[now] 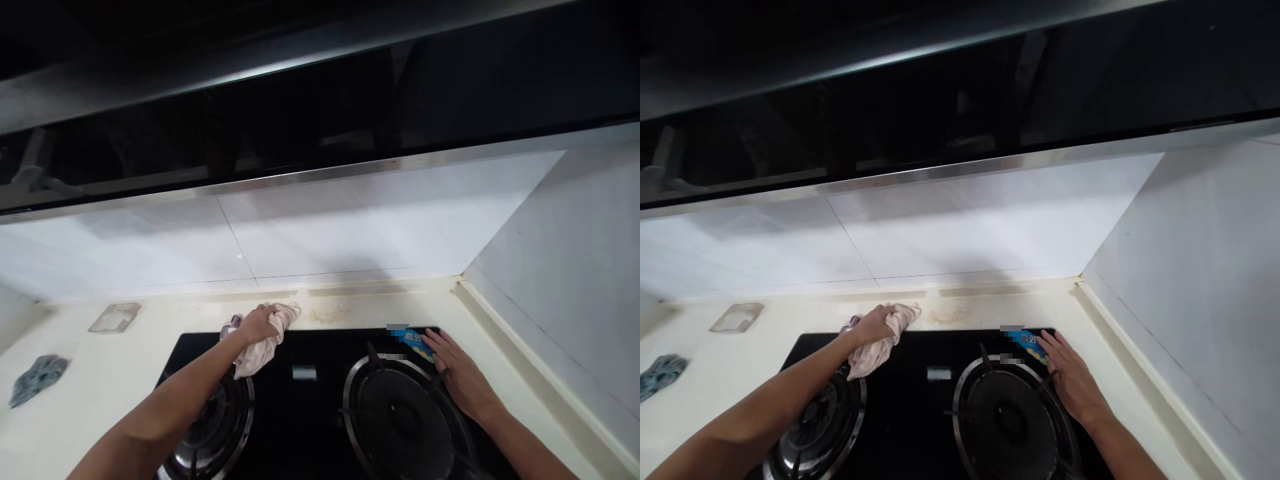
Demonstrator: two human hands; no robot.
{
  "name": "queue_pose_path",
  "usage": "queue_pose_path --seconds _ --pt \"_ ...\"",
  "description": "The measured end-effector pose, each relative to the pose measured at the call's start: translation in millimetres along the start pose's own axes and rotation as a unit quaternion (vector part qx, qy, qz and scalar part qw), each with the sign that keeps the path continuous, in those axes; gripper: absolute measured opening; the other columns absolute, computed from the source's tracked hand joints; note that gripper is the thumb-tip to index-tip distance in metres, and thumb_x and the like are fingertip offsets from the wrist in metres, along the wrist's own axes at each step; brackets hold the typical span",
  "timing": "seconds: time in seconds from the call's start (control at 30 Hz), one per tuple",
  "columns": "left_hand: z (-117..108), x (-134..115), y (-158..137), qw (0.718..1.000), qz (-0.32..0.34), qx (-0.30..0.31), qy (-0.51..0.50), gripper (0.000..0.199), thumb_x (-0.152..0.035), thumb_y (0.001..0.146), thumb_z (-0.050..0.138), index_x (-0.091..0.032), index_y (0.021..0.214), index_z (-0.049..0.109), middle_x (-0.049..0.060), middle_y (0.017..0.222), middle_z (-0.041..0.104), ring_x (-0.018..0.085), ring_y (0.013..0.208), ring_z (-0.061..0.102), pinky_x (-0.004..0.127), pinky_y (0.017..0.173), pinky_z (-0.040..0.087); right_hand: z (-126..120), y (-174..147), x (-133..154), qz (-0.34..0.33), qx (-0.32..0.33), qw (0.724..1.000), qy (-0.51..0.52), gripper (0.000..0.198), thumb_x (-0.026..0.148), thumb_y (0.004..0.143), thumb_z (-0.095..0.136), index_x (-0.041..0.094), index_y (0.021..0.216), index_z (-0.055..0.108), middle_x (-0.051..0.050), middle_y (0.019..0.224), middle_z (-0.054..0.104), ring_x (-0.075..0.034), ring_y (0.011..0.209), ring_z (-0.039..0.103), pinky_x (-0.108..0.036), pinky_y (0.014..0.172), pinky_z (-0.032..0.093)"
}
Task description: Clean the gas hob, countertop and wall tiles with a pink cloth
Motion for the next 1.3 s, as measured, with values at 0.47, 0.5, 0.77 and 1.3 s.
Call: queue_pose_path --seconds 0.47,0.5,0.77,1.3 --pt "94.2 -276.4 91.7 0.945 0.323 0.032 -0.043 0.073 -0.063 0.085 0.052 -0.037 0.151 0.033 -0.001 0.165 0.026 0.032 0.15 0.023 0.066 0.119 0.006 8.5 -9.4 -22.0 -0.023 -0.002 1.0 -0.012 0.046 0.042 0.097 0.036 0.024 0.133 0.059 -0.006 0.148 0.052 -0.03 0.143 0.04 -0.053 0.115 0.043" --pt "96.2 -279.4 94.7 0.945 0.323 0.024 -0.04 0.075 -0.064 0.084 0.052 -0.036 0.151 0.032 0.0 0.164 0.027 0.031 0.149 0.024 0.065 0.119 0.006 8.6 -10.1 -23.6 -0.026 -0.005 1.0 -0.013 0.046 0.042 0.097 0.036 0.024 0.132 0.06 -0.006 0.148 0.053 -0.03 0.143 0.04 -0.053 0.114 0.044" --pt "61.9 -170.0 63.5 0.978 0.205 0.025 -0.018 0.086 -0.062 0.074 0.069 -0.031 0.147 0.037 0.002 0.156 0.04 0.026 0.145 0.033 0.047 0.123 0.02 6.6 -10.3 -24.9 -0.045 -0.02 0.998 -0.044 0.049 0.042 0.096 0.034 0.021 0.13 0.061 -0.011 0.146 0.054 -0.034 0.136 0.049 -0.059 0.109 0.048" --pt "8.3 -35.2 17.0 0.997 0.016 -0.014 0.076 0.066 -0.044 0.078 0.059 -0.019 0.138 0.051 0.013 0.141 0.054 0.033 0.135 0.045 0.045 0.115 0.033 -1.8 -5.1 3.6 -0.045 -0.022 0.996 -0.075 0.048 0.038 0.097 0.033 0.021 0.134 0.06 -0.009 0.144 0.056 -0.031 0.138 0.047 -0.055 0.115 0.041"
Point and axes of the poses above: each hand's wrist, its own y-axis towards the middle knuckle, its own z-axis out of the palm, x = y × z, the point moved 8 cm from there along y, towards the middle knuckle
